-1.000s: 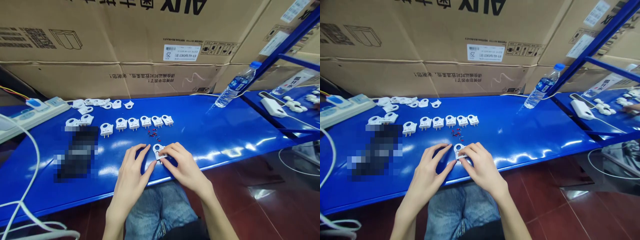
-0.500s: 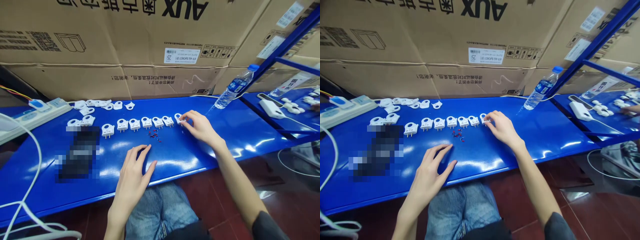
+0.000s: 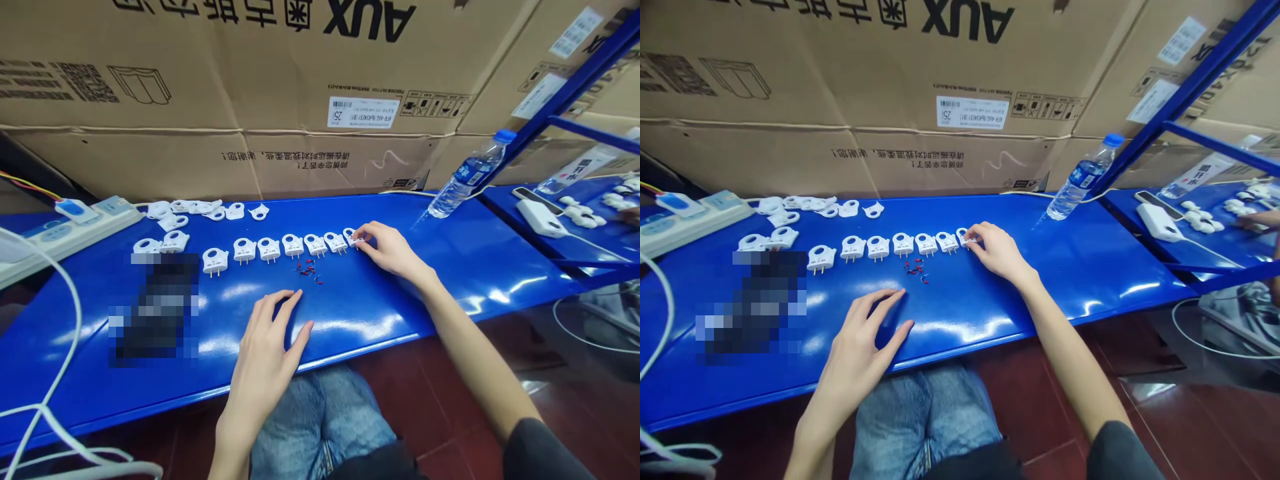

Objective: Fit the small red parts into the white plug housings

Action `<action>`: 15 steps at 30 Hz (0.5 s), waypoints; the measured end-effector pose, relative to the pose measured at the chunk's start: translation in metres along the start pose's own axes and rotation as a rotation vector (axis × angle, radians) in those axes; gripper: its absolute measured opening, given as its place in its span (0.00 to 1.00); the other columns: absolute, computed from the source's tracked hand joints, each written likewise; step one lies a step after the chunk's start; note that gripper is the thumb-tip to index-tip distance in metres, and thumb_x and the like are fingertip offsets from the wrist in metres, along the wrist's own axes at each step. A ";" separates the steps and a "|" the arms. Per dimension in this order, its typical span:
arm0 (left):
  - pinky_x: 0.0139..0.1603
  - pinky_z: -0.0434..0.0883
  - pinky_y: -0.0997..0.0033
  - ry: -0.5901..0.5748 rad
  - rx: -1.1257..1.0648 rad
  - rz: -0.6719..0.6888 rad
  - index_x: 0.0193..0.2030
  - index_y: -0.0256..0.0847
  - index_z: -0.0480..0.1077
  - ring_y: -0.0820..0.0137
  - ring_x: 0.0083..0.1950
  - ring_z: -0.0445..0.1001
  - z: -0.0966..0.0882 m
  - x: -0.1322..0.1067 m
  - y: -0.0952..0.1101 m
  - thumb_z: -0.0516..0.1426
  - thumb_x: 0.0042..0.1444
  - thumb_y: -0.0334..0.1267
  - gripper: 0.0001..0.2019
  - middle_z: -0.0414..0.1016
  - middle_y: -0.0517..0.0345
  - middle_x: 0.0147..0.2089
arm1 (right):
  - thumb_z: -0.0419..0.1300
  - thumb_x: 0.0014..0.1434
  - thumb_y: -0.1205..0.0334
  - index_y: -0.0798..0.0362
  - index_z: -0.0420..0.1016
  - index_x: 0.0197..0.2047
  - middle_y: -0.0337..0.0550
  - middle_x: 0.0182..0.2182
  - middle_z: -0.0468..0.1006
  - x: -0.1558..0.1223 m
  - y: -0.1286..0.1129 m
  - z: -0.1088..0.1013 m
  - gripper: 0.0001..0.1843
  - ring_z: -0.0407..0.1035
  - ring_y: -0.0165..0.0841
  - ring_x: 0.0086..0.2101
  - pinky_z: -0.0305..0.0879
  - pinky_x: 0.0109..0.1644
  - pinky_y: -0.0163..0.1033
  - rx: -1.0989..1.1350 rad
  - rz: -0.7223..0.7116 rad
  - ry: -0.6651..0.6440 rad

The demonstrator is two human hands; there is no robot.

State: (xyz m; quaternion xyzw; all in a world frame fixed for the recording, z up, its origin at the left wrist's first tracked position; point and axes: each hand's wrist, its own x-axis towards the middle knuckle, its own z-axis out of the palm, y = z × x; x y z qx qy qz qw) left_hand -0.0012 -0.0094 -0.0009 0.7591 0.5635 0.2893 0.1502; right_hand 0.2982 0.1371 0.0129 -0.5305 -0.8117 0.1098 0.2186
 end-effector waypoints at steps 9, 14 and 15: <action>0.64 0.74 0.50 -0.001 0.001 -0.002 0.68 0.50 0.67 0.56 0.67 0.70 0.000 0.000 0.001 0.54 0.71 0.48 0.21 0.72 0.50 0.65 | 0.58 0.70 0.58 0.49 0.78 0.56 0.50 0.51 0.79 -0.003 -0.017 0.002 0.15 0.69 0.46 0.51 0.68 0.57 0.53 -0.048 -0.080 0.096; 0.64 0.74 0.50 0.002 -0.007 -0.003 0.67 0.51 0.67 0.56 0.66 0.71 -0.001 0.001 0.002 0.55 0.70 0.49 0.21 0.72 0.51 0.64 | 0.57 0.71 0.58 0.50 0.80 0.56 0.53 0.52 0.77 -0.002 -0.029 0.010 0.15 0.67 0.48 0.51 0.69 0.57 0.54 -0.147 -0.175 0.052; 0.64 0.74 0.50 0.001 -0.005 -0.003 0.67 0.51 0.67 0.56 0.66 0.71 -0.001 0.001 0.002 0.55 0.71 0.49 0.21 0.72 0.51 0.64 | 0.57 0.72 0.58 0.50 0.80 0.53 0.53 0.52 0.77 -0.001 -0.029 0.011 0.14 0.67 0.48 0.51 0.70 0.57 0.54 -0.153 -0.182 0.056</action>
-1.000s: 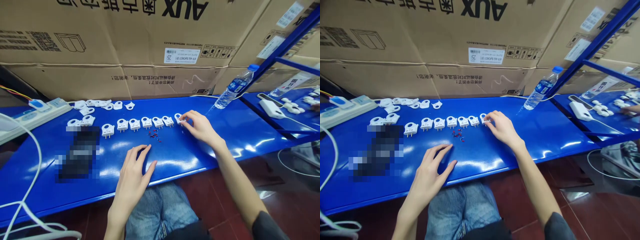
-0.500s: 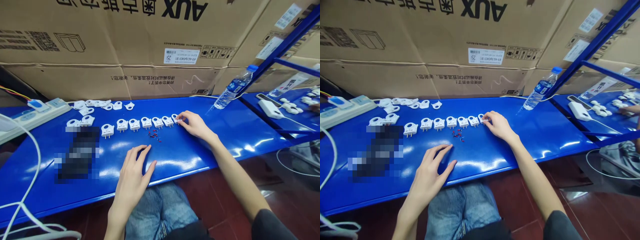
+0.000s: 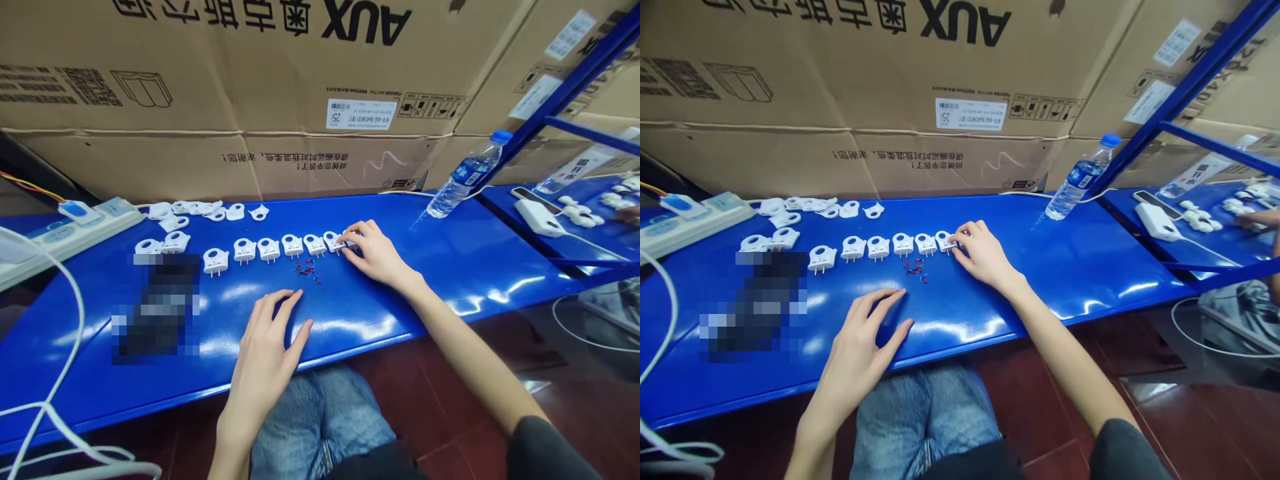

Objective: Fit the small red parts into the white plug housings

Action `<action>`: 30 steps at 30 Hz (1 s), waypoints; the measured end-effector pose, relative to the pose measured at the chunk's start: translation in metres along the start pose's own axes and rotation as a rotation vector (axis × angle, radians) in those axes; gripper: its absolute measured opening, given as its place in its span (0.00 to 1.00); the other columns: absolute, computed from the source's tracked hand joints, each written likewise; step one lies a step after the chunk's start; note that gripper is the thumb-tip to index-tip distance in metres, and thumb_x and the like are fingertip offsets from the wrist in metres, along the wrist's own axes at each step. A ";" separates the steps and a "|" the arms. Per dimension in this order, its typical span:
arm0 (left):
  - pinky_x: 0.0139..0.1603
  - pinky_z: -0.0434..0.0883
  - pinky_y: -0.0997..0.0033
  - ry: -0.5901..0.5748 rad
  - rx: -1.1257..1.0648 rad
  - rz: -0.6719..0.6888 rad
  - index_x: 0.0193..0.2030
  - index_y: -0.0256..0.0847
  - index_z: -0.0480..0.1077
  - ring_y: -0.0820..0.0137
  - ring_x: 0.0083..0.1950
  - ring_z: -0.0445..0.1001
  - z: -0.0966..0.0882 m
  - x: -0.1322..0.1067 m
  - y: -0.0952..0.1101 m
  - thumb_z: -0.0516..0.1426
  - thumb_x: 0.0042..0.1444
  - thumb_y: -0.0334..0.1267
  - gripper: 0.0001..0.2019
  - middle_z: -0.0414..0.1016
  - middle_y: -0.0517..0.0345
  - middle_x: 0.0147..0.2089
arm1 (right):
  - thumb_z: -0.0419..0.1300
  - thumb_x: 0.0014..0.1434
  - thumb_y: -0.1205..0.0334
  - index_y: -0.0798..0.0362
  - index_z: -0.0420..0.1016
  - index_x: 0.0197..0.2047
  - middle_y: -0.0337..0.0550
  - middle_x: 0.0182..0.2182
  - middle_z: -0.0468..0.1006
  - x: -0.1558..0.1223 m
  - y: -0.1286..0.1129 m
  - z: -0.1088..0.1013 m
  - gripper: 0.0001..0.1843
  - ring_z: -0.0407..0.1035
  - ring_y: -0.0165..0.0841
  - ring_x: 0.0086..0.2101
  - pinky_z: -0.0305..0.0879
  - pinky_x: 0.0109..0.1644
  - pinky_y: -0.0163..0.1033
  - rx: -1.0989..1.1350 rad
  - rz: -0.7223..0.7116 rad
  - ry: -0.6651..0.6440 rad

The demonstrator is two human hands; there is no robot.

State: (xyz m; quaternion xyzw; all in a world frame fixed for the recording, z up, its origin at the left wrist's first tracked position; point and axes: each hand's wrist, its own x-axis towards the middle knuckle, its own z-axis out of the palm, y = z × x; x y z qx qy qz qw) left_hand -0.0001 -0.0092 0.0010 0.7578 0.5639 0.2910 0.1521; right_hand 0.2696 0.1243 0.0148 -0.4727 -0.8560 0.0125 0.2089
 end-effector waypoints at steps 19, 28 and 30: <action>0.64 0.74 0.46 0.030 -0.043 -0.033 0.65 0.46 0.61 0.54 0.66 0.71 -0.001 0.000 0.005 0.55 0.69 0.43 0.20 0.71 0.47 0.64 | 0.62 0.62 0.61 0.48 0.78 0.43 0.48 0.48 0.80 -0.016 -0.080 0.005 0.06 0.71 0.42 0.48 0.73 0.51 0.50 0.291 -0.374 0.033; 0.65 0.72 0.50 -0.023 0.003 -0.010 0.61 0.48 0.65 0.56 0.67 0.69 -0.004 0.002 0.006 0.53 0.70 0.42 0.15 0.70 0.50 0.65 | 0.54 0.72 0.63 0.50 0.78 0.50 0.49 0.45 0.80 -0.015 -0.068 0.003 0.12 0.71 0.40 0.45 0.72 0.50 0.47 0.223 -0.243 0.073; 0.66 0.72 0.50 -0.032 0.003 -0.009 0.62 0.48 0.65 0.57 0.68 0.68 -0.004 0.002 0.006 0.52 0.71 0.43 0.15 0.70 0.50 0.65 | 0.53 0.74 0.61 0.50 0.79 0.51 0.48 0.43 0.81 -0.015 -0.064 0.004 0.13 0.71 0.40 0.43 0.71 0.48 0.46 0.144 -0.218 0.028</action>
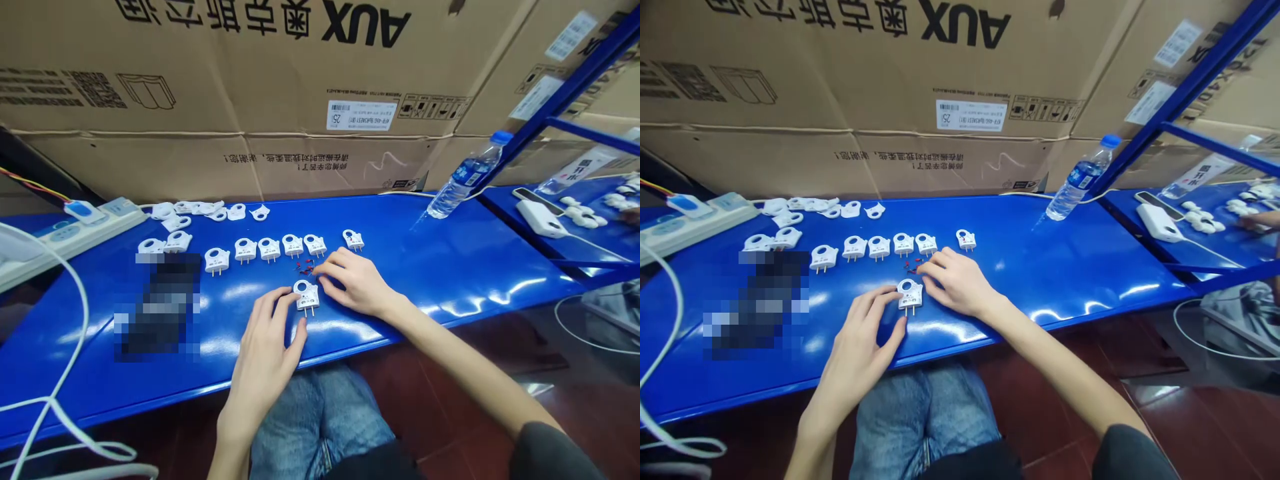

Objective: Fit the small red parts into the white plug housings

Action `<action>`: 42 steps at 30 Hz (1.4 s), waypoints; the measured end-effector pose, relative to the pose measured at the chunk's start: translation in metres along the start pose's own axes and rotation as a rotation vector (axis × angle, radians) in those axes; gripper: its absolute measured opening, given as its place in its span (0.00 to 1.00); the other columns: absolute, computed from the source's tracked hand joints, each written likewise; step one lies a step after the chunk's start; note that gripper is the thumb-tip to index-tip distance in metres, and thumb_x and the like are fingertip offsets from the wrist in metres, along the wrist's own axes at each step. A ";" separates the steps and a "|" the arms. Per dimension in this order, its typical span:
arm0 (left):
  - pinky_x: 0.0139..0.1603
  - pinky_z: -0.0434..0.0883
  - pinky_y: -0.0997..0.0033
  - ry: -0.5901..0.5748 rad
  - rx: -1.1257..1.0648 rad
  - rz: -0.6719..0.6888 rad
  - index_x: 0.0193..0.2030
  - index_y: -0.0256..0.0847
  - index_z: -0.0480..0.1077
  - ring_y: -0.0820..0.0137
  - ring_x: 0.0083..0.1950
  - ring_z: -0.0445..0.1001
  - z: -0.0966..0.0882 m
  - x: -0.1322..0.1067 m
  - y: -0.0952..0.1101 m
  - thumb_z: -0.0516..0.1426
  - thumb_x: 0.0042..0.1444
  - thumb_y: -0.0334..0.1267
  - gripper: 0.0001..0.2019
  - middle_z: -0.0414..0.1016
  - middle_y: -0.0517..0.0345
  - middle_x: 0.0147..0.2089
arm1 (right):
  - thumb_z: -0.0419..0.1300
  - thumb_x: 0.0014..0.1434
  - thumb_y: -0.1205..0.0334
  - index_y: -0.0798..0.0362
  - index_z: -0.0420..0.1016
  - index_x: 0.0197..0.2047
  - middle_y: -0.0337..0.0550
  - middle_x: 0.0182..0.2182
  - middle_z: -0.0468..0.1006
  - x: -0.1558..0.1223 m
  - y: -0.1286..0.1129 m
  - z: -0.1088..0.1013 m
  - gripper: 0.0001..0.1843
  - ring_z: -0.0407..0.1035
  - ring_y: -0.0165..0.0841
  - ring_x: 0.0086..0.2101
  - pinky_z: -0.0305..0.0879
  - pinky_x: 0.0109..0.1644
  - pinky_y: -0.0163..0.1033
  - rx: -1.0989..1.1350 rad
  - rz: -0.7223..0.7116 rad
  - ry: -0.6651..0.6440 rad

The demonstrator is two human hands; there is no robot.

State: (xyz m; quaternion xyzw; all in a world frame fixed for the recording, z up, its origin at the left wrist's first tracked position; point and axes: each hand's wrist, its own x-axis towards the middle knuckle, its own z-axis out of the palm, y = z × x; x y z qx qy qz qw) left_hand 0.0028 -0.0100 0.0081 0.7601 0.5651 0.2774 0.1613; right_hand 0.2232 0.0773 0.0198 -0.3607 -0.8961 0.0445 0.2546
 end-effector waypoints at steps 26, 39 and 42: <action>0.67 0.73 0.48 0.030 -0.063 -0.037 0.69 0.48 0.62 0.56 0.69 0.70 0.002 -0.001 -0.002 0.53 0.72 0.46 0.21 0.72 0.49 0.65 | 0.60 0.73 0.61 0.45 0.79 0.47 0.37 0.44 0.86 -0.016 -0.055 0.023 0.05 0.75 0.36 0.43 0.73 0.50 0.44 0.433 0.338 0.159; 0.66 0.73 0.49 0.031 -0.036 -0.027 0.68 0.48 0.64 0.57 0.69 0.69 0.003 -0.001 -0.001 0.53 0.73 0.47 0.20 0.74 0.50 0.64 | 0.61 0.72 0.61 0.45 0.83 0.46 0.40 0.43 0.86 -0.013 -0.054 0.026 0.07 0.76 0.39 0.42 0.71 0.53 0.49 0.392 0.365 0.163; 0.67 0.73 0.50 0.030 -0.027 -0.013 0.67 0.48 0.65 0.58 0.69 0.69 0.002 0.000 -0.001 0.52 0.73 0.46 0.19 0.74 0.52 0.65 | 0.61 0.72 0.62 0.45 0.83 0.47 0.41 0.43 0.84 -0.013 -0.055 0.026 0.08 0.76 0.38 0.44 0.71 0.55 0.49 0.391 0.375 0.165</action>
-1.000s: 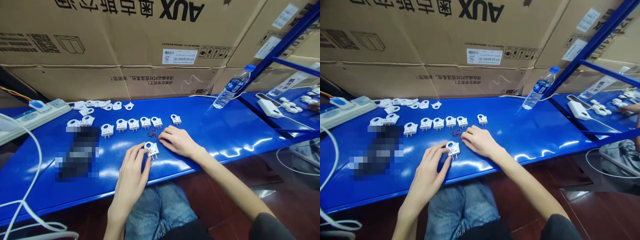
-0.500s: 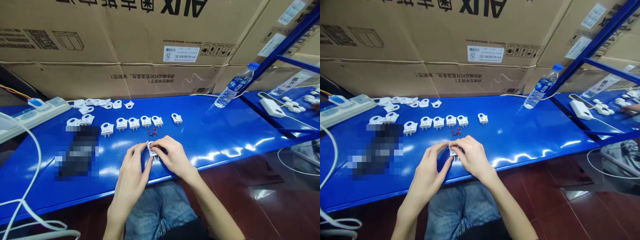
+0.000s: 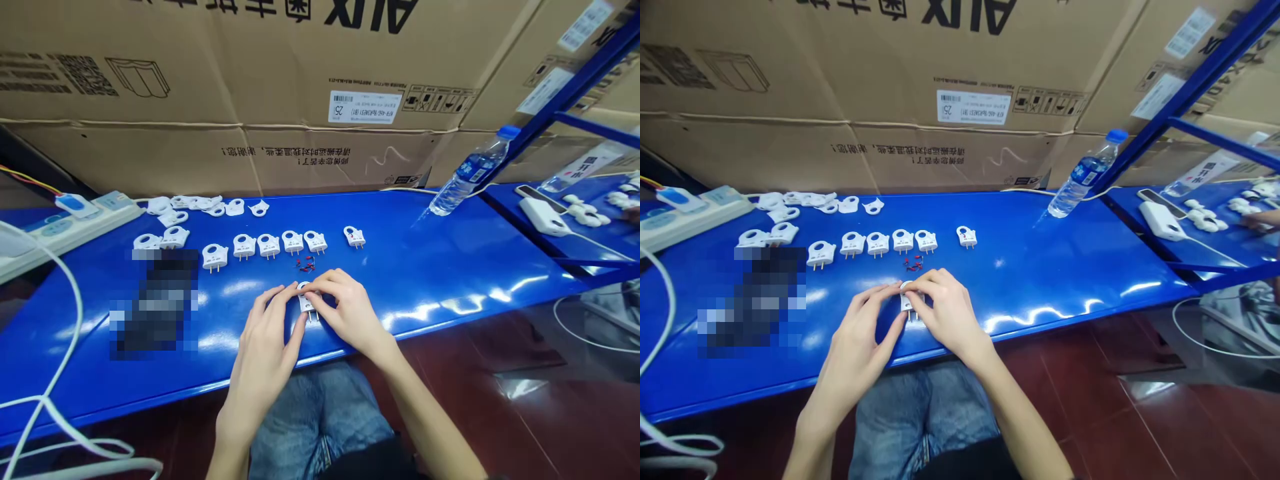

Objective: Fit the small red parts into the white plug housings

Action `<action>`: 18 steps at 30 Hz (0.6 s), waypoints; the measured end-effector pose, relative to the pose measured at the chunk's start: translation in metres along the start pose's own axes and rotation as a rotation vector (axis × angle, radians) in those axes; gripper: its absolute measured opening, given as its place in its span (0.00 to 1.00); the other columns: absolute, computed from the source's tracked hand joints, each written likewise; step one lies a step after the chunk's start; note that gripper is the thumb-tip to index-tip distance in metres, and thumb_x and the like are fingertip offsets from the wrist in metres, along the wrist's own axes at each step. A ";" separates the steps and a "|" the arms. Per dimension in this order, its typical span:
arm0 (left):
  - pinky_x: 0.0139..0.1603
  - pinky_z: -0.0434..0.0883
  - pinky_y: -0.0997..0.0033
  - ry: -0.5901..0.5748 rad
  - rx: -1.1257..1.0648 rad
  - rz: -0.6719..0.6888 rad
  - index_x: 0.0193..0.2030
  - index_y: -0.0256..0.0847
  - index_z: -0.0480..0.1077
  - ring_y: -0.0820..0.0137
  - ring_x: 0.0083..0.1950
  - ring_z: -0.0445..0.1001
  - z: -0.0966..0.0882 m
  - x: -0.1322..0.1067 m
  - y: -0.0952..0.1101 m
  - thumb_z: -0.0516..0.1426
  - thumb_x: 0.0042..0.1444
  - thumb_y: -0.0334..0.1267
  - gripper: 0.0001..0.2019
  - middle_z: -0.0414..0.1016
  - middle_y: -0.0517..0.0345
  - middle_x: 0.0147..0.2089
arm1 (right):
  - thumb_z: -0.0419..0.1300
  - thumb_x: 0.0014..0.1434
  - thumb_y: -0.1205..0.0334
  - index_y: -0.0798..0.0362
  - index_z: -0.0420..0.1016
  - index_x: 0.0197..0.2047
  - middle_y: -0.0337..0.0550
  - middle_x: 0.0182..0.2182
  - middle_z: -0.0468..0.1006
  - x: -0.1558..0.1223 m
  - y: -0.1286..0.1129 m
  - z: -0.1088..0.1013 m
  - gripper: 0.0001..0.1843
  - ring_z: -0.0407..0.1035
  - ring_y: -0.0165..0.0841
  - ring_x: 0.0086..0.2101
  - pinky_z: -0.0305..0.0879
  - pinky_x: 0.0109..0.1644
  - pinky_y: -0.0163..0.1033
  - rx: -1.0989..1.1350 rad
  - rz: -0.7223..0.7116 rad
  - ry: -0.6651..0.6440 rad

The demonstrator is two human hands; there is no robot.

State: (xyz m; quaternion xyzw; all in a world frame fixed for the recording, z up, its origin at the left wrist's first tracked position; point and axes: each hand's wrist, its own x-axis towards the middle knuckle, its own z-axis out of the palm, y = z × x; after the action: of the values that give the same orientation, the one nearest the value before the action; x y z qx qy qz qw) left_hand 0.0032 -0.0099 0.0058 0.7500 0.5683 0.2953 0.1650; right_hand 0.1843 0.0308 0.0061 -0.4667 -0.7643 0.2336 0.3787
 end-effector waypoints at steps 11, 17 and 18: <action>0.67 0.71 0.48 -0.004 0.031 0.023 0.57 0.46 0.68 0.56 0.70 0.68 0.000 0.000 -0.001 0.53 0.72 0.46 0.12 0.71 0.49 0.67 | 0.59 0.71 0.65 0.47 0.79 0.50 0.43 0.45 0.82 -0.007 -0.003 -0.006 0.09 0.75 0.39 0.47 0.72 0.53 0.46 0.024 0.085 0.044; 0.66 0.71 0.47 0.000 0.032 0.022 0.54 0.46 0.68 0.56 0.69 0.68 0.001 0.001 0.000 0.53 0.72 0.46 0.10 0.71 0.49 0.66 | 0.62 0.70 0.64 0.47 0.79 0.50 0.42 0.45 0.82 -0.009 -0.006 -0.010 0.07 0.74 0.38 0.47 0.71 0.54 0.46 0.060 0.115 0.015; 0.66 0.71 0.47 0.001 0.033 0.023 0.54 0.46 0.68 0.56 0.69 0.68 0.001 0.001 0.000 0.53 0.72 0.46 0.10 0.71 0.49 0.66 | 0.63 0.69 0.64 0.47 0.79 0.49 0.41 0.45 0.82 -0.009 -0.007 -0.011 0.07 0.74 0.37 0.47 0.70 0.55 0.46 0.079 0.120 0.015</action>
State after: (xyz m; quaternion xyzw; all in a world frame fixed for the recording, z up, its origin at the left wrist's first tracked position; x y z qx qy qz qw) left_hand 0.0040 -0.0093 0.0055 0.7590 0.5644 0.2885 0.1489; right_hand 0.1922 0.0198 0.0147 -0.4981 -0.7225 0.2822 0.3877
